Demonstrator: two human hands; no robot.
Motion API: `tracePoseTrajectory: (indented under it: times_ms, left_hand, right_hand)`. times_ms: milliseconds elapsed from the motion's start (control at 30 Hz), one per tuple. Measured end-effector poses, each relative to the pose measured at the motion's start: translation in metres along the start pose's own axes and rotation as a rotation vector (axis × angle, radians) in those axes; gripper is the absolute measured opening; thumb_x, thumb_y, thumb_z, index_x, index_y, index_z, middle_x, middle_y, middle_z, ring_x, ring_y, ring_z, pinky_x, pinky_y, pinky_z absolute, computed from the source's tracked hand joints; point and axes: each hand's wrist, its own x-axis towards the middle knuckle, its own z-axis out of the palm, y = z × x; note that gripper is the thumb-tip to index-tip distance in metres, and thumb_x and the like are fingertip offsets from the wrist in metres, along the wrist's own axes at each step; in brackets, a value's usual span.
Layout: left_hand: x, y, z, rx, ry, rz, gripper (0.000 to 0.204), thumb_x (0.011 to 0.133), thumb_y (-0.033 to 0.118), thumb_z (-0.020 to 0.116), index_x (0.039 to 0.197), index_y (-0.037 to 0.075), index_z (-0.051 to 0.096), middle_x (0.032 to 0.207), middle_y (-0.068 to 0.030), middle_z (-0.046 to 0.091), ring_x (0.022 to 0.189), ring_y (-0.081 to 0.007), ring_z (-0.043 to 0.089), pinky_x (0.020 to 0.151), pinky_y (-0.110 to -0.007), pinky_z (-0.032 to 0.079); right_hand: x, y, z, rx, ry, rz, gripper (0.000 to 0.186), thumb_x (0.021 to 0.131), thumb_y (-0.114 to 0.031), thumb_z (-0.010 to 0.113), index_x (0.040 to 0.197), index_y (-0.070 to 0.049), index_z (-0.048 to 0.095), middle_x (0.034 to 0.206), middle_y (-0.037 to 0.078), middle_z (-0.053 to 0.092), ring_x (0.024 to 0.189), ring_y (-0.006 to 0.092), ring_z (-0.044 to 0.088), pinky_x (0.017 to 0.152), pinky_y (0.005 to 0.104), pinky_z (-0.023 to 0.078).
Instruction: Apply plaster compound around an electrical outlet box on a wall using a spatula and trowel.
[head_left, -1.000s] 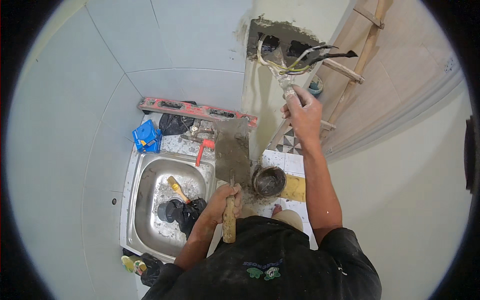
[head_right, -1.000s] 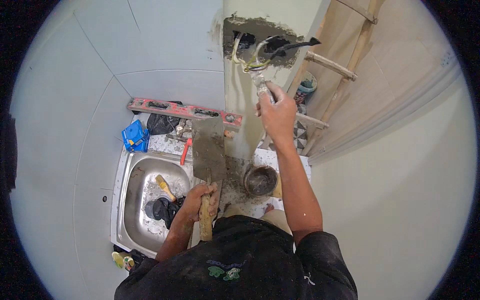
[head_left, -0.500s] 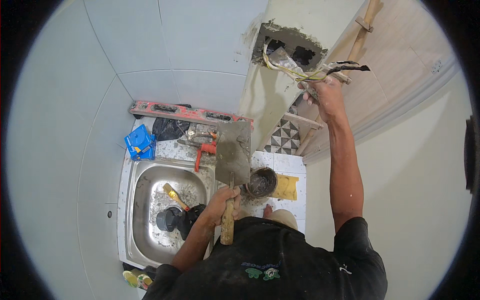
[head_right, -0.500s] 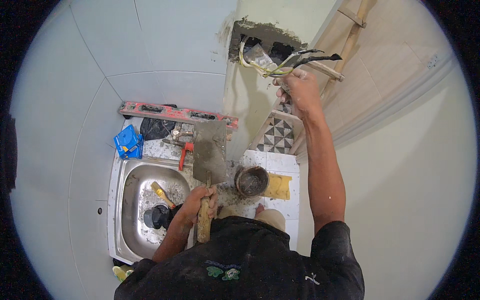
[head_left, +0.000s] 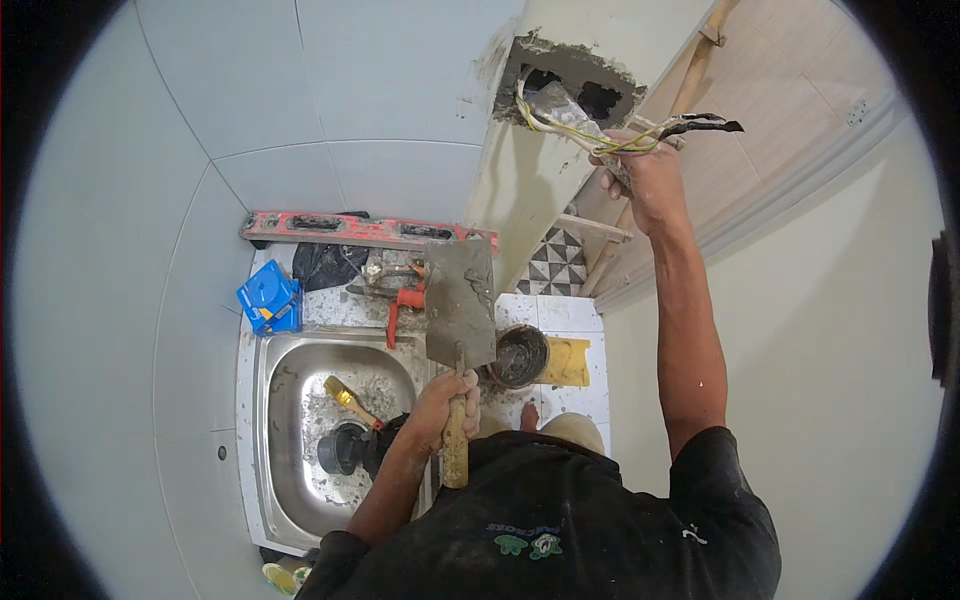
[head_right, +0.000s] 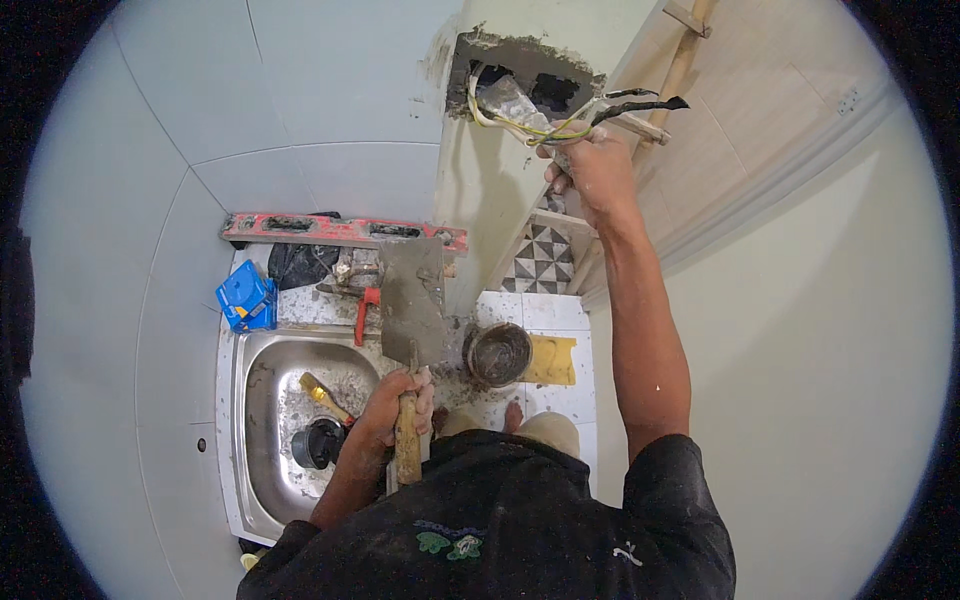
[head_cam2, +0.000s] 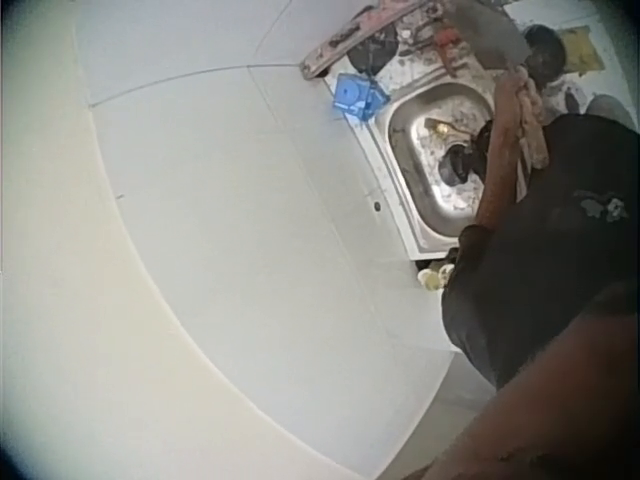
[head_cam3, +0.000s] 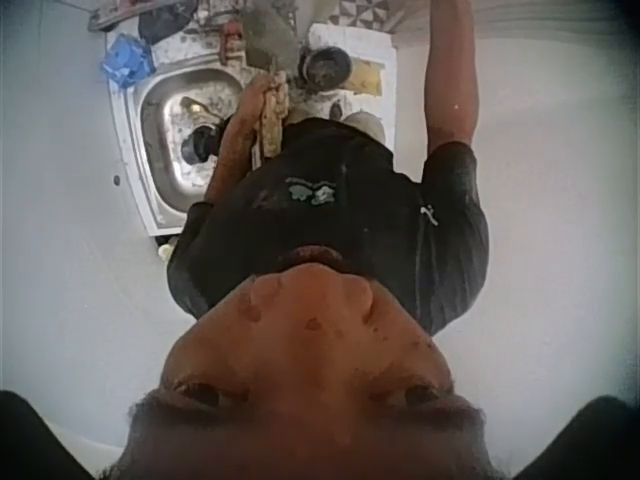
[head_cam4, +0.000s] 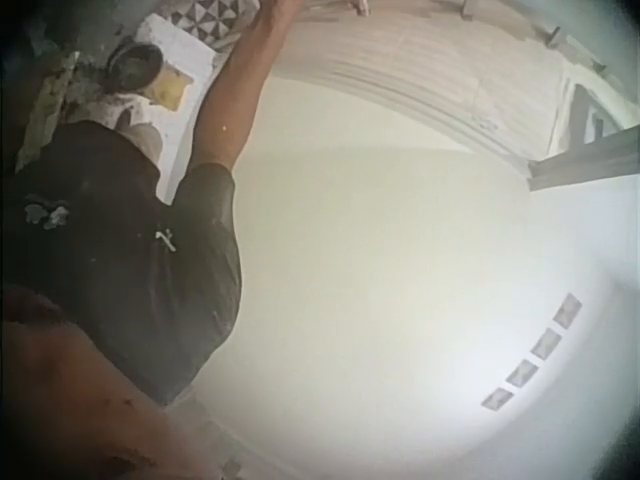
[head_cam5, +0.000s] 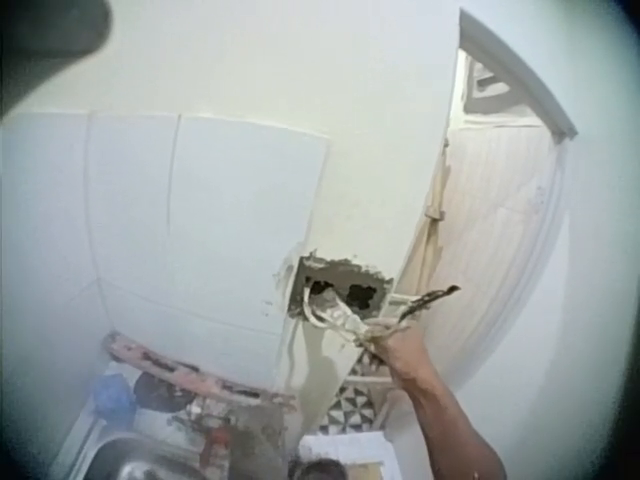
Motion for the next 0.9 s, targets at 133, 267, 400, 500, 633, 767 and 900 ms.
tracePoseTrajectory:
  times_ms: [133,267,400,500,633,767,900]
  left_hand:
    - [0.0018,0.0007,-0.0016,-0.009,-0.016,-0.009,0.019,0.091,0.023,0.052,0.079,0.009,0.048,0.059,-0.0037,0.048,0.042,-0.0183,0.047,0.041,-0.033,0.038]
    - [0.0027,-0.0002,-0.0029,0.004,-0.020,0.001,0.022,0.091,0.024,0.051,0.076,0.008,0.047,0.059,-0.0040,0.048,0.041,-0.0184,0.046,0.040,-0.033,0.038]
    - [0.0026,-0.0004,-0.0037,-0.004,-0.020,0.007,0.026,0.091,0.025,0.052,0.072,0.008,0.047,0.058,-0.0041,0.047,0.040,-0.0180,0.046,0.040,-0.033,0.038]
    - [0.0009,0.0018,0.0000,0.019,-0.004,0.025,0.028,0.092,0.025,0.052,0.070,0.008,0.046,0.057,-0.0039,0.047,0.040,-0.0175,0.046,0.039,-0.032,0.038]
    - [0.0003,0.0030,0.0010,0.011,-0.008,0.006,0.027,0.092,0.024,0.051,0.071,0.008,0.047,0.056,-0.0039,0.047,0.040,-0.0170,0.046,0.039,-0.032,0.038]
    - [0.0000,0.0027,0.0036,0.016,-0.006,0.019,0.027,0.092,0.024,0.051,0.071,0.008,0.048,0.055,-0.0038,0.047,0.040,-0.0171,0.047,0.039,-0.032,0.039]
    - [0.0012,0.0013,-0.0015,0.041,-0.009,0.011,0.017,0.089,0.024,0.050,0.083,0.008,0.047,0.060,-0.0025,0.048,0.041,-0.0160,0.046,0.041,-0.031,0.041]
  right_hand:
    - [-0.0004,-0.0053,0.0001,-0.015,0.015,-0.007,0.028,0.090,-0.018,0.056,0.108,0.002,0.064,0.079,0.010,0.066,0.054,0.0123,0.056,0.046,0.0241,0.042]
    - [0.0033,-0.0042,-0.0019,-0.097,0.025,-0.072,0.027,0.089,-0.017,0.057,0.105,0.003,0.065,0.077,0.009,0.065,0.053,0.0121,0.055,0.045,0.0245,0.042]
    - [0.0031,-0.0083,-0.0013,-0.097,0.045,-0.103,0.023,0.087,-0.015,0.056,0.096,0.002,0.067,0.073,0.008,0.065,0.050,0.0110,0.054,0.044,0.0241,0.042]
    - [0.0034,-0.0079,-0.0024,-0.099,0.012,-0.076,0.023,0.087,-0.016,0.056,0.096,0.003,0.067,0.072,0.008,0.065,0.051,0.0109,0.055,0.043,0.0240,0.041]
    - [0.0034,-0.0098,-0.0025,-0.095,0.039,-0.065,0.023,0.087,-0.015,0.055,0.094,0.003,0.067,0.072,0.008,0.065,0.050,0.0116,0.054,0.043,0.0247,0.041]
    - [0.0048,-0.0083,-0.0044,-0.031,0.037,-0.067,0.023,0.087,-0.016,0.056,0.091,0.004,0.066,0.069,0.009,0.064,0.049,0.0123,0.054,0.042,0.0254,0.041]
    - [0.0096,-0.0063,-0.0052,0.003,0.036,-0.081,0.021,0.087,-0.015,0.057,0.088,0.005,0.066,0.066,0.009,0.062,0.048,0.0124,0.054,0.042,0.0257,0.041]
